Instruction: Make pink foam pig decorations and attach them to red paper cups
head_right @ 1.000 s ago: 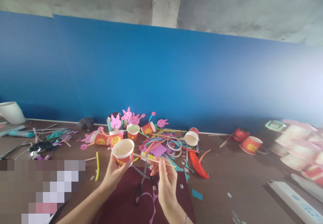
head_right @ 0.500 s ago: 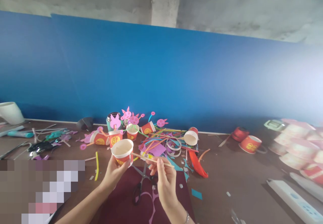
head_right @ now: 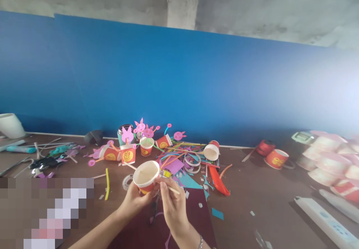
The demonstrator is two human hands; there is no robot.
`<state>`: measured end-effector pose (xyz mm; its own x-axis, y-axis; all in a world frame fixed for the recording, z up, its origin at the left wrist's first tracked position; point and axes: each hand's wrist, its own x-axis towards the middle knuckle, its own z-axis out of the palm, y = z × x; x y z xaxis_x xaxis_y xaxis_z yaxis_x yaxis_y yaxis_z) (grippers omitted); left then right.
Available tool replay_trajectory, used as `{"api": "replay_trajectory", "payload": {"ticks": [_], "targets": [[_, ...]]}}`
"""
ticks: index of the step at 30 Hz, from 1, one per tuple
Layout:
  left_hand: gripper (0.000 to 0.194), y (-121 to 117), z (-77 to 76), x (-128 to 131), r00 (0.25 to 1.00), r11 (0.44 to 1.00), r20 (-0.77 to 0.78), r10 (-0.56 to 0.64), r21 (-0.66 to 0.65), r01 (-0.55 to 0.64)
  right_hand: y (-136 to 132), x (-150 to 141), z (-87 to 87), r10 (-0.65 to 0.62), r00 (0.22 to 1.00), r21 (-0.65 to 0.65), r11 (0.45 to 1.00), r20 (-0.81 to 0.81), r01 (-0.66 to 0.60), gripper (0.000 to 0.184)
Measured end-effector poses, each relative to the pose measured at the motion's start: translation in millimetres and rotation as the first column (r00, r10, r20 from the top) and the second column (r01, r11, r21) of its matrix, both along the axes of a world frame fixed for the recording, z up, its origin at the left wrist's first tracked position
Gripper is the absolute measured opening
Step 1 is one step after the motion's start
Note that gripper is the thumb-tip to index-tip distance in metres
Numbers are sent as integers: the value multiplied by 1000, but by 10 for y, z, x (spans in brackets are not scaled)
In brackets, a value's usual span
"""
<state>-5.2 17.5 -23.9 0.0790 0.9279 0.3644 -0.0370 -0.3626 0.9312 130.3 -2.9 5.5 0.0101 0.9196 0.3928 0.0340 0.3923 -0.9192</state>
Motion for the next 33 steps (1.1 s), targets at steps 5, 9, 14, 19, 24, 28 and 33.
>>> {"api": "replay_trajectory", "payload": {"ticks": [5, 9, 14, 19, 24, 28, 33], "targets": [[30, 10, 34, -22, 999, 999, 12, 51, -1, -51, 4, 18, -19, 7, 998, 88, 996, 57, -12, 27], [32, 65, 95, -119, 981, 984, 87, 175, -37, -172, 61, 103, -33, -163, 984, 11, 986, -76, 164, 31], [54, 176, 102, -287, 911, 929, 179, 370, -94, -359, 294, 366, -15, -339, 855, -111, 940, -393, 322, 29], [59, 177, 18, -259, 950, 953, 77, 302, -48, -299, 460, 574, 101, -393, 715, -279, 919, -579, 279, 28], [60, 95, 28, -172, 990, 985, 81, 114, -140, -102, 469, 676, 341, -327, 712, -277, 942, -621, 190, 33], [61, 56, 80, -170, 986, 978, 159, 56, -209, -22, 411, 598, 559, -36, 889, -248, 965, -457, -89, 30], [58, 105, 61, -221, 998, 991, 49, 31, -130, -24, 345, 328, 703, 461, 885, -532, 766, 62, -362, 29]]}}
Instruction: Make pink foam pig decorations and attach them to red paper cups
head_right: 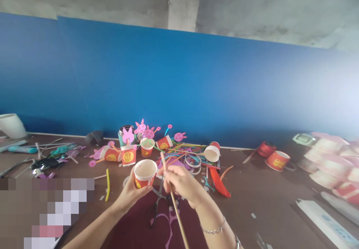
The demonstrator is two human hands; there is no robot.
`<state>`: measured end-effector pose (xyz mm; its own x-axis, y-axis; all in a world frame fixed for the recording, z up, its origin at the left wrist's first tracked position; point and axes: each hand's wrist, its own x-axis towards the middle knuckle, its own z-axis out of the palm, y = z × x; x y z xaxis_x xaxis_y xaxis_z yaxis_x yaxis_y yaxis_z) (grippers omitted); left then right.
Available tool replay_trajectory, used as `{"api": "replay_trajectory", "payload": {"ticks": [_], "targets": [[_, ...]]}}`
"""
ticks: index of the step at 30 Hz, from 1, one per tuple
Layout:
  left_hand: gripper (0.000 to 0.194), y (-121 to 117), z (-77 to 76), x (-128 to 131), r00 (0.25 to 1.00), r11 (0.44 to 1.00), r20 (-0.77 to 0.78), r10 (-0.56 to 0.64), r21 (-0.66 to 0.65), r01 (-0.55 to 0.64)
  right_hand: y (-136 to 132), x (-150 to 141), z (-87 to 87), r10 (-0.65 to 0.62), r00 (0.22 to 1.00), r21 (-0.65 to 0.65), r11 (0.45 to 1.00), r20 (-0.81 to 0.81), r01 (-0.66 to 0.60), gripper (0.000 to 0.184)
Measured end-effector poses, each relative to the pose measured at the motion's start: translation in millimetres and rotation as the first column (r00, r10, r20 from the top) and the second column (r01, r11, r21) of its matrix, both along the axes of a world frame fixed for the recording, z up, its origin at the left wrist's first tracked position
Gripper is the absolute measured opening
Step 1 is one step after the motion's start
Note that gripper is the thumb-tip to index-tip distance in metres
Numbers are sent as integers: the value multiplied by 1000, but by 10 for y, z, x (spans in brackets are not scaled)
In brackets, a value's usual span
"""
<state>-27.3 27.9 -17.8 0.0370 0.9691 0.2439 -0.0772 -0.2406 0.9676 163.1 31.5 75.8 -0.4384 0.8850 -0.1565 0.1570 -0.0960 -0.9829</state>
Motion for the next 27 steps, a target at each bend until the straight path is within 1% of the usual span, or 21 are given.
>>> {"api": "replay_trajectory", "payload": {"ticks": [1, 2, 3, 4, 5, 6, 7, 9, 12, 16, 18, 22, 27], "targets": [[56, 13, -13, -7, 1000, 1000, -28, 5, 24, -4, -5, -46, 10, 50, 986, 50, 997, 160, -59, 31], [54, 25, -28, -12, 999, 999, -47, 11, 40, -9, -9, -86, 17, 45, 947, 130, 987, 318, -90, 34], [53, 35, -45, -14, 998, 999, -56, 15, 49, -12, -14, -118, 22, -15, 892, 236, 966, 452, -104, 36], [53, 43, -64, -13, 998, 999, -61, 16, 50, -13, -19, -143, 28, -105, 833, 350, 930, 543, -110, 37], [53, 50, -84, -11, 998, 999, -64, 19, 49, -16, -27, -163, 34, -195, 779, 446, 887, 595, -119, 35], [54, 56, -105, -8, 997, 998, -68, 27, 50, -24, -37, -179, 40, -261, 739, 514, 848, 621, -133, 31], [55, 61, -126, -4, 996, 998, -79, 38, 54, -34, -50, -191, 46, -291, 715, 549, 821, 635, -154, 29], [56, 70, -160, 0, 991, 995, -112, 66, 79, -58, -77, -207, 54, -271, 698, 556, 803, 663, -216, 30], [55, 78, -174, -5, 982, 989, -162, 97, 127, -77, -105, -220, 43, -208, 662, 519, 794, 721, -317, 27], [52, 55, -118, -30, 955, 983, -275, 109, 172, -62, -101, -214, 6, -212, 574, 485, 790, 791, -375, 24], [51, 35, -82, -40, 939, 980, -326, 110, 194, -47, -91, -203, -5, -199, 549, 463, 792, 811, -398, 25], [50, 12, -45, -42, 933, 976, -345, 104, 214, -30, -80, -182, -6, -162, 553, 438, 798, 817, -414, 27], [49, 16, -39, -33, 943, 978, -326, 69, 210, 2, -69, -169, -12, -127, 612, 446, 799, 780, -404, 27]]}}
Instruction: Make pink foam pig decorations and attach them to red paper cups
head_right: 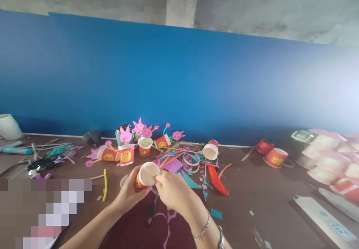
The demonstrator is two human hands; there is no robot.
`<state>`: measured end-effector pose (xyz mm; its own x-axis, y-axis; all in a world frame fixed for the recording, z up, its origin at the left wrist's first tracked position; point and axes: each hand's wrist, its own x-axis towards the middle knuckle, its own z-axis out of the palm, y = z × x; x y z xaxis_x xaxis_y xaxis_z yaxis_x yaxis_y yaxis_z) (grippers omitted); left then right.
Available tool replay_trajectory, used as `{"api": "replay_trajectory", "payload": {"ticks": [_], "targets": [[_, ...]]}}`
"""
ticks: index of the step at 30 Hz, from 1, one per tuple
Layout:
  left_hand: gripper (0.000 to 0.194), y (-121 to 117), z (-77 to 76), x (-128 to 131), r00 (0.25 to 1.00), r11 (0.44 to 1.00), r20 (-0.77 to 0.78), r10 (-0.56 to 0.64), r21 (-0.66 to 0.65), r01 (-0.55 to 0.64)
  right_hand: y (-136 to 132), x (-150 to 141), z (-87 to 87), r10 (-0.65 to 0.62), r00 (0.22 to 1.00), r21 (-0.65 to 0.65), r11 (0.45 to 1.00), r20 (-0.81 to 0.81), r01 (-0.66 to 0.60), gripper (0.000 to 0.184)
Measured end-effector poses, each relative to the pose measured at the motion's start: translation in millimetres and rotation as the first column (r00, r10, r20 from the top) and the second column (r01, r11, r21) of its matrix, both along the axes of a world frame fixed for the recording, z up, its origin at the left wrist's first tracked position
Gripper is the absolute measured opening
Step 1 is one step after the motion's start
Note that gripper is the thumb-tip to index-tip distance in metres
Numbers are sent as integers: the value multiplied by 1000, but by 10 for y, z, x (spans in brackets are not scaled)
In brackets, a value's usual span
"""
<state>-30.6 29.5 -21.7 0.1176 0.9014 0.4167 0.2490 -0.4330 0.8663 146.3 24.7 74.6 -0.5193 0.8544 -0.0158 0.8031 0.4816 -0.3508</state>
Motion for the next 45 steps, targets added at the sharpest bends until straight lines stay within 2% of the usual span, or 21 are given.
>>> {"api": "replay_trajectory", "payload": {"ticks": [7, 20, 26, 28, 31, 33, 35, 37, 38, 40, 42, 45], "targets": [[48, -6, 19, 8, 1000, 999, 26, -17, -45, 18, 29, 24, -29, 6, 998, -52, 999, -57, -9, 28], [46, -10, 33, 13, 1000, 1000, -24, 2, 4, -2, 34, 14, -12, -40, 994, -153, 988, -104, 24, 28], [54, -77, -68, 123, 985, 992, -171, -37, 115, 57, 60, -47, -58, -152, 985, -117, 983, -83, 142, 23], [53, -89, -71, 142, 978, 991, -207, -36, 122, 62, 54, -48, -51, -147, 983, -103, 985, -111, 136, 24], [50, -75, -41, 123, 989, 995, -145, -3, 103, 18, 23, 7, -2, -132, 966, -83, 990, -222, 116, 21], [48, -57, -19, 96, 997, 998, -79, 23, 56, -19, 0, 73, 41, -167, 956, -74, 985, -240, 153, 20], [45, -43, -9, 76, 998, 999, -27, 53, 3, -53, -11, 137, 72, -210, 961, -62, 977, -180, 202, 22], [47, -36, -9, 73, 996, 996, 21, 91, -20, -91, -9, 179, 78, -218, 972, -67, 975, -91, 213, 10], [48, -36, -9, 78, 993, 994, 41, 107, -22, -106, -6, 186, 70, -206, 977, -100, 975, -60, 200, 8], [50, -44, -5, 98, 991, 994, 71, 110, -19, -109, 0, 175, 31, -165, 984, -217, 965, -74, 145, 22], [49, -59, 11, 121, 994, 998, 88, 60, -16, -59, -1, 145, -20, -156, 974, -317, 943, -163, 98, 28], [45, -77, 46, 138, 993, 999, 120, -22, -35, 26, 7, 135, -66, -188, 943, -404, 913, -274, 65, 28]]}}
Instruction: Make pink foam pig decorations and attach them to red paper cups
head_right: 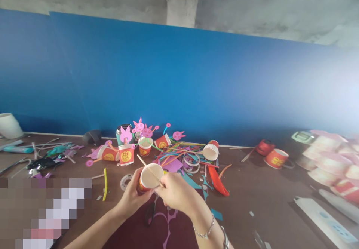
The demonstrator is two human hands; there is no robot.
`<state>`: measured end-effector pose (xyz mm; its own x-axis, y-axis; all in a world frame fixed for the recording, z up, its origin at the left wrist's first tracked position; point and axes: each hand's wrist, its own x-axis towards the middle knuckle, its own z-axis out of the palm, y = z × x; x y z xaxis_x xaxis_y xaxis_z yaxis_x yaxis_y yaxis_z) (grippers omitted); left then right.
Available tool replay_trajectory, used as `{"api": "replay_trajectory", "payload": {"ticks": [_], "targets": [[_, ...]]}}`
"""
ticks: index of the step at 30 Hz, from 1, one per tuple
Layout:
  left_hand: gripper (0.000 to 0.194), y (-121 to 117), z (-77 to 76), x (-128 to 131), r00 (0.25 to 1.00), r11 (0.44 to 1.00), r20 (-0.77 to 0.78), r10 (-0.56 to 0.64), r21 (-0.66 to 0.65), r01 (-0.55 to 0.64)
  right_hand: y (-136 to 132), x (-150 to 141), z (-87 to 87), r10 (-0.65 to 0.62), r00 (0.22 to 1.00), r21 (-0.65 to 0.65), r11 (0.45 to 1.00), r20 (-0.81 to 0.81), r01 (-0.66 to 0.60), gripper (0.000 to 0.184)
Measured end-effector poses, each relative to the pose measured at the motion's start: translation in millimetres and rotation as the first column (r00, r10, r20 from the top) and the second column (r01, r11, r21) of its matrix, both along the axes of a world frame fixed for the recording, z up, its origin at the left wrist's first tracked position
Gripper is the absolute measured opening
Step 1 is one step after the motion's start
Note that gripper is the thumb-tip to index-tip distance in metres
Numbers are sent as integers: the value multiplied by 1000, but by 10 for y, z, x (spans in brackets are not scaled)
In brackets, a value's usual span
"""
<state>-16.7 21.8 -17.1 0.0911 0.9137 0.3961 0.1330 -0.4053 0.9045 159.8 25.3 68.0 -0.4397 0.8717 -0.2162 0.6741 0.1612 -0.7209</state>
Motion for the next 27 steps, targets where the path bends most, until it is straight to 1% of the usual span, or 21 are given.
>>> {"api": "replay_trajectory", "payload": {"ticks": [3, 4, 5, 6, 7, 8, 9, 11, 13, 14, 15, 17, 18, 19, 23, 25, 27], "targets": [[45, -13, 21, -18, 996, 996, 70, -45, -78, 51, 76, 62, 21, -21, 991, -100, 995, -131, 8, 34], [47, -21, 22, -27, 992, 990, 103, -77, -109, 88, 117, 83, 31, -68, 980, -106, 993, -186, 49, 38], [49, -33, 20, -36, 984, 981, 136, -115, -137, 134, 161, 96, 36, -140, 959, -109, 987, -248, 116, 43], [53, -50, 16, -42, 974, 970, 162, -157, -161, 184, 202, 96, 32, -224, 921, -103, 974, -320, 202, 46], [57, -71, 11, -45, 963, 956, 179, -199, -178, 231, 236, 80, 18, -284, 879, -115, 959, -382, 260, 48], [60, -94, 8, -45, 953, 942, 187, -240, -193, 275, 259, 51, -6, -325, 843, -148, 946, -429, 290, 49], [63, -119, 6, -41, 942, 927, 189, -277, -204, 313, 270, 9, -38, -332, 822, -196, 943, -462, 270, 49], [67, -165, 15, -27, 916, 893, 201, -346, -229, 388, 263, -93, -111, -292, 785, -276, 948, -546, 160, 43], [67, -199, 46, -9, 887, 855, 225, -403, -254, 453, 248, -184, -182, -254, 740, -297, 952, -623, 77, 33], [67, -211, 70, 0, 873, 838, 239, -426, -260, 480, 250, -215, -217, -249, 724, -286, 955, -643, 74, 31], [66, -221, 96, 9, 858, 822, 250, -449, -260, 506, 263, -234, -253, -254, 716, -265, 959, -650, 100, 31], [65, -240, 150, 26, 826, 794, 264, -499, -243, 557, 326, -234, -337, -300, 710, -209, 954, -637, 215, 36], [64, -250, 171, 34, 809, 778, 270, -523, -237, 582, 372, -219, -385, -329, 703, -186, 943, -631, 274, 38], [64, -260, 185, 41, 792, 760, 279, -544, -237, 605, 422, -195, -435, -378, 672, -176, 920, -636, 351, 38], [72, -286, 178, 53, 742, 691, 363, -564, -284, 664, 610, -61, -596, -433, 609, -113, 864, -664, 491, 38], [74, -279, 160, 48, 738, 683, 398, -545, -301, 666, 672, 11, -633, -442, 595, -65, 835, -671, 547, 37], [72, -264, 151, 39, 739, 687, 413, -532, -301, 662, 716, 88, -643, -447, 592, -18, 808, -671, 589, 36]]}}
